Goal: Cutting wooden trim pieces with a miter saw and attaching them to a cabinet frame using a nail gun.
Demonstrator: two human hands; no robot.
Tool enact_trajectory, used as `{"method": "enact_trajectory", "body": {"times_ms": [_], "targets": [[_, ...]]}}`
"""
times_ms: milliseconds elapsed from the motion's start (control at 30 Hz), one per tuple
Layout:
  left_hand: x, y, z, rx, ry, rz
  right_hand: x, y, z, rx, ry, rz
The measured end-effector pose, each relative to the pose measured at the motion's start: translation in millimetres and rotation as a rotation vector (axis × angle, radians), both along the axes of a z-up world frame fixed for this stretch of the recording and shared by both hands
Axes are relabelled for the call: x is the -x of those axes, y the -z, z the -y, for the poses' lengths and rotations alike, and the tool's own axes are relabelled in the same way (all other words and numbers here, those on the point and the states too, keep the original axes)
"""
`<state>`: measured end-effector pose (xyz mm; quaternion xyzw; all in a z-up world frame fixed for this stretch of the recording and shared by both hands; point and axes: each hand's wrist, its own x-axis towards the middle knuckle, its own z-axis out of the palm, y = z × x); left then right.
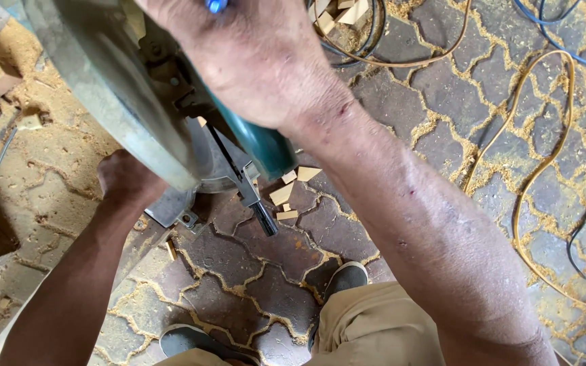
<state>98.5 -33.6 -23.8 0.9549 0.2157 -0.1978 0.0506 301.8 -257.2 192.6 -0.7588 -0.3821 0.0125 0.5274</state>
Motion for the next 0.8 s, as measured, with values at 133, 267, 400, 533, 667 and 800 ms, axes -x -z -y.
{"method": "enact_trajectory", "body": {"times_ms": [133,267,400,533,667,800], "targets": [[0,-5,-1,-0.017,0.041,-0.012,13,-4,12,-0.154,-0.066,-0.090],[-7,-17,2,-0.076,0.071,-0.054,28,-1,19,-0.077,0.100,-0.038],[0,-6,-3,-0.061,0.007,-0.169,35,5,28,-0.028,0.068,-0.138],[-1,-13,1,-0.056,0.032,-0.110,41,6,37,-0.086,-0.015,-0.207],[1,-11,-2,-0.028,-0.010,-0.115,49,27,49,-0.150,-0.079,-0.158],[-3,-12,-1,-0.047,-0.013,-0.179,57,10,50,-0.070,-0.001,-0.279]]}}
